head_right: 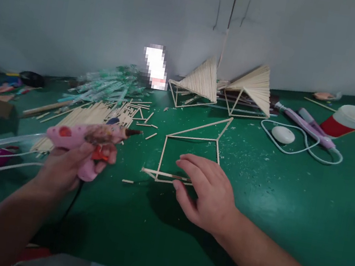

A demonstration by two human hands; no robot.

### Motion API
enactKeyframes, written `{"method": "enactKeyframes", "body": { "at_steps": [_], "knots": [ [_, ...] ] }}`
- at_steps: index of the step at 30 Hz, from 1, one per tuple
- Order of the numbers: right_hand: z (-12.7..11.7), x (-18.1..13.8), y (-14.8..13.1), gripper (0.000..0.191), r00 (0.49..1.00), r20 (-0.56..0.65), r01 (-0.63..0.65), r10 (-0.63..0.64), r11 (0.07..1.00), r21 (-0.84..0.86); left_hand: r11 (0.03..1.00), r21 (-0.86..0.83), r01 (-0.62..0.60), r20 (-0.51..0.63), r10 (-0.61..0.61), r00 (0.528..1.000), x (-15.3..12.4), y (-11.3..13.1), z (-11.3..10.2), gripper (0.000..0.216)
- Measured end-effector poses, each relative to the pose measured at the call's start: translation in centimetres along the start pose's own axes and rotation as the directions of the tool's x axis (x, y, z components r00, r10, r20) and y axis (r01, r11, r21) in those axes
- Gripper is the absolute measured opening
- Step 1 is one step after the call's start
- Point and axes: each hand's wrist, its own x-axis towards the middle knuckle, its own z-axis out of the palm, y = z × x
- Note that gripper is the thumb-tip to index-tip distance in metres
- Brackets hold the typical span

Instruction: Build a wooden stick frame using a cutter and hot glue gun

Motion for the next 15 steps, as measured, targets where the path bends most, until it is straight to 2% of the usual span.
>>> {"method": "enactKeyframes", "body": {
  "at_steps": [3, 6, 10, 15],
  "knots": [
    [-0.2, 0.0, 0.1, 0.038, 0.999, -0.049, 0.011, -0.012, 1.000, -0.018, 0.999, -0.044, -0.003, -0.065, 0.000, 0.998, 0.8, 1.7, 1.6, 0.022],
    [-0.4, -0.1, 0.2, 0.038, 0.997, -0.079, 0.013, -0.015, 0.999, -0.029, 0.995, -0.050, 0.082, -0.032, -0.084, 0.996, 1.5, 2.7, 2.4, 0.033],
    [-0.9, -0.2, 0.2, 0.040, 0.990, -0.134, 0.037, -0.045, 0.998, -0.059, 0.981, 0.037, 0.190, -0.014, -0.189, 0.982, 2.1, 3.4, 2.8, 0.047],
    [-2.2, 0.4, -0.1, 0.042, 0.973, -0.223, 0.048, -0.067, 0.995, -0.091, 0.978, 0.144, 0.151, 0.049, -0.160, 0.986, 3.2, 4.6, 3.5, 0.029]
  ]
}}
